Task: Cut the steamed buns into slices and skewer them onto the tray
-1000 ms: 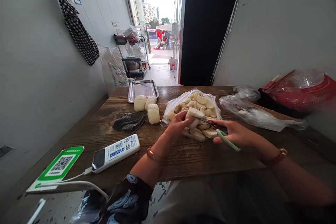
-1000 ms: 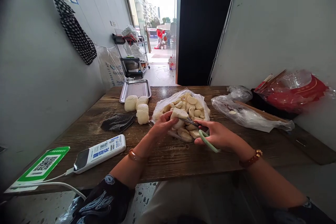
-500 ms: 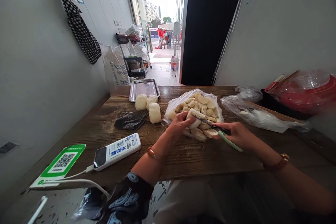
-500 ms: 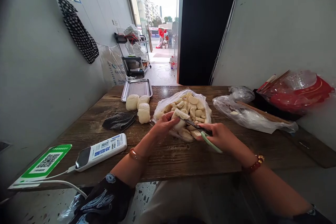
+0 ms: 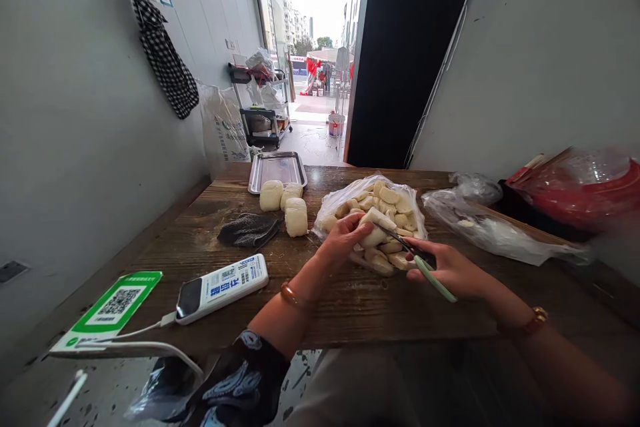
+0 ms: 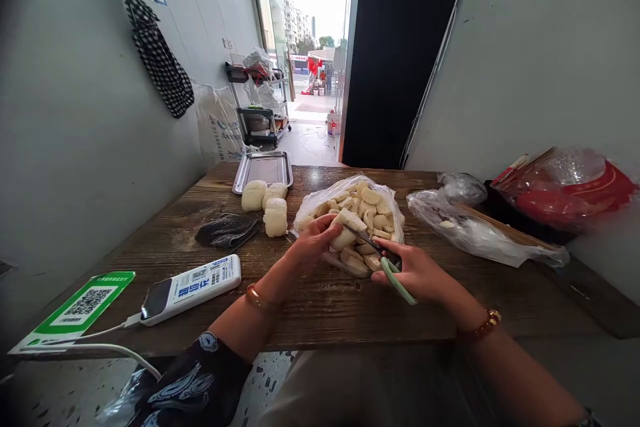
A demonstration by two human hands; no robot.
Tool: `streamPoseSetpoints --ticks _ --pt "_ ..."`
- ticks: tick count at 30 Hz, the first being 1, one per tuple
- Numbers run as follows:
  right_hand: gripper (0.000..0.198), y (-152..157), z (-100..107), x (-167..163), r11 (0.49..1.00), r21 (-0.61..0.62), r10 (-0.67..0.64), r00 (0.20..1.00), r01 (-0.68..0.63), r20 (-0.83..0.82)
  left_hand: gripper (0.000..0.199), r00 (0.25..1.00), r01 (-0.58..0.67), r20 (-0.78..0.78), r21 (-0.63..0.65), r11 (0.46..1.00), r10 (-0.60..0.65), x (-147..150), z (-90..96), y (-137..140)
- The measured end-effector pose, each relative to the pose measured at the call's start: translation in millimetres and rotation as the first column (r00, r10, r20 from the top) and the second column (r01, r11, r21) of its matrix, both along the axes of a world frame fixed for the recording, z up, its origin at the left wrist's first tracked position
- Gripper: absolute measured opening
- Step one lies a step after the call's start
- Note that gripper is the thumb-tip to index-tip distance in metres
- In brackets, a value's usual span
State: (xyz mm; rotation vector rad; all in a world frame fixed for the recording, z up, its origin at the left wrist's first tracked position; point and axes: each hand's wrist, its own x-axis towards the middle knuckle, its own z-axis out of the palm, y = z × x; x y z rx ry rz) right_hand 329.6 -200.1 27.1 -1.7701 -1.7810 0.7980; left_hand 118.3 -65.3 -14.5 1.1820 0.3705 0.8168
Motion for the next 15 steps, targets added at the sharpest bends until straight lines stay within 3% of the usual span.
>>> streamPoseSetpoints --ticks 9,15 --pt "0.091 10.6 -6.0 -9.5 0.999 -0.01 0.036 0.999 -0.036 0.004 0.05 0.981 -0.044 -0.173 0.239 0.97 0.087 0.1 -6.4 6.6" --pt "0.073 12.2 -17.0 -4.6 0.995 0.098 0.033 0.999 -0.035 0.025 0.048 0.983 -0.048 -0.161 0.227 0.973 0.086 0.2 -6.9 7.3"
